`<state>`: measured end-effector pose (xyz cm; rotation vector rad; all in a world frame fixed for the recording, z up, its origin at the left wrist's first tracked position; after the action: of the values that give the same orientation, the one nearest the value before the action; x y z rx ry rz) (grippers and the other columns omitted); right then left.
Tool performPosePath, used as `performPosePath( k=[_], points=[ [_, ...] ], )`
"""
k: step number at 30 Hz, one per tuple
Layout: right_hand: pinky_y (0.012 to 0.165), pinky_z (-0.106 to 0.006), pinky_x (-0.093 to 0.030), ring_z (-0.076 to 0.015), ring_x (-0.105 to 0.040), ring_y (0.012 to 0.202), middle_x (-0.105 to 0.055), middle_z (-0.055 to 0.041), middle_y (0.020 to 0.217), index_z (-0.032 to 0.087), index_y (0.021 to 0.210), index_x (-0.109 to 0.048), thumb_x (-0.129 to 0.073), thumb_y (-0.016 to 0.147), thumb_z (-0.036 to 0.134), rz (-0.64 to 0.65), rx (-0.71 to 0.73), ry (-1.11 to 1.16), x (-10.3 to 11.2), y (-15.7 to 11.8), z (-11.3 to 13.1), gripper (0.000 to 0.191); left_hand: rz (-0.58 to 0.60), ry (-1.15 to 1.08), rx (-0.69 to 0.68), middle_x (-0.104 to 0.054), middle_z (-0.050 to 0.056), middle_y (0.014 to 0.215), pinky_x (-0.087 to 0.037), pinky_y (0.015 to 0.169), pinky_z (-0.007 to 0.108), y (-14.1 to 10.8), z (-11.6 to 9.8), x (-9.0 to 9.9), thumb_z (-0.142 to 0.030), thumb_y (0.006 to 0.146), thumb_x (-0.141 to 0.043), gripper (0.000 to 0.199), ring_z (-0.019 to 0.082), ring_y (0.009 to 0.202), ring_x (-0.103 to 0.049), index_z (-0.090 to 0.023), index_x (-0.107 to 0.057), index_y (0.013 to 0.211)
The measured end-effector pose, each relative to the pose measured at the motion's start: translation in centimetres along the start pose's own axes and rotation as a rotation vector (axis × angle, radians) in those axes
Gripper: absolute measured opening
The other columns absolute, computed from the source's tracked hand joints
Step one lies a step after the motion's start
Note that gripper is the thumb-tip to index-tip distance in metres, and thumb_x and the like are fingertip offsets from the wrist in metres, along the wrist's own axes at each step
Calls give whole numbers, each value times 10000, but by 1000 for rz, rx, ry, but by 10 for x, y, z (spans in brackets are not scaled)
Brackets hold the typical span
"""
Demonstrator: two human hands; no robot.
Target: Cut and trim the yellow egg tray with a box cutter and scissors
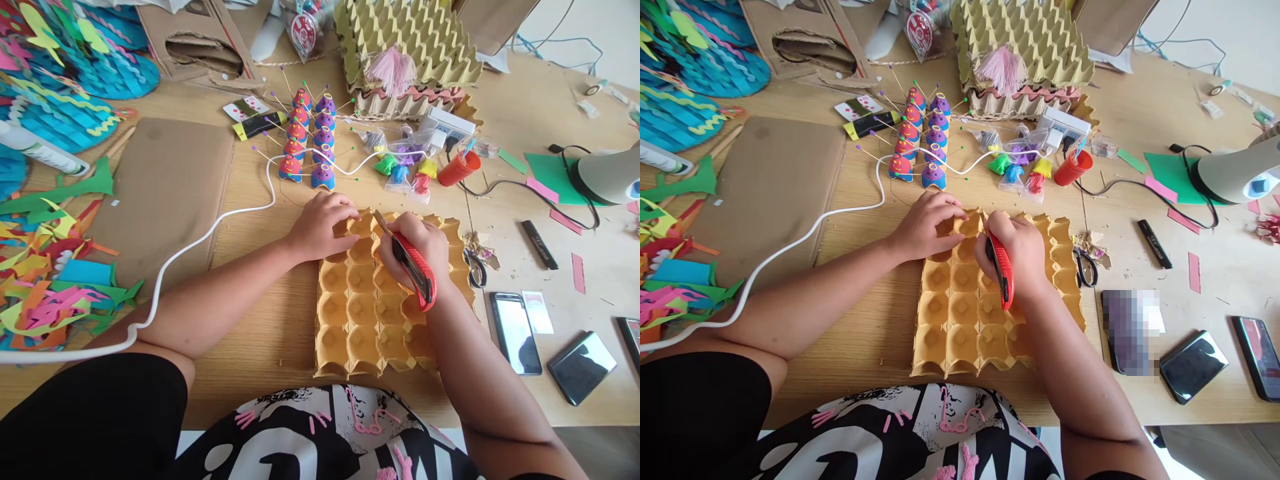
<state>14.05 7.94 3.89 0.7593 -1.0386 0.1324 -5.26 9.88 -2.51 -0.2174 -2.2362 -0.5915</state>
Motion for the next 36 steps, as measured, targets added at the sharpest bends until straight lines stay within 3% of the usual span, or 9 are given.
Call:
performPosePath(
  k=[7,19,26,36],
  points=[
    [573,-308,-343,-168,-492,545,-558,20,622,273,850,-493,-548,881,329,13,-56,21,-3,0,0,85,-2,3,-6,-674,82,1324,-413,1134,483,0,1,-1,-493,887,-731,363,308,1234,-577,-250,-736,1157],
    [571,-290,-357,-164,-480,559,-569,16,631,275,825,-472,-539,899,310,54,-16,-61,-4,4,5,106,4,13,7,-674,85,1322,-415,1131,481,0,1,-1,-470,878,-740,358,313,1231,-577,-245,-743,1156],
    [591,-293,-404,-147,-457,551,-542,26,628,256,843,-536,-562,905,317,-102,62,6,4,-1,6,90,3,3,-12,-670,87,1319,-411,1129,478,0,2,-2,-507,887,-731,382,315,1225,-573,-243,-742,1163],
    [581,-305,-417,-152,-472,542,-548,32,626,265,844,-531,-568,896,325,-116,38,14,3,-2,4,87,5,-1,-21,-667,90,1320,-411,1122,482,0,2,-1,-508,894,-723,380,313,1221,-572,-239,-738,1162]
  ],
)
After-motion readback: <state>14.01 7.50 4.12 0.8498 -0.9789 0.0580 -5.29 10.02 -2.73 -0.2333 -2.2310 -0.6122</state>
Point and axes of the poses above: each hand's wrist, its own y-axis towards the middle knuckle, its own x-axis out of the back of the hand, z = x × y, the point moved 5 cm from there along y, towards the middle knuckle
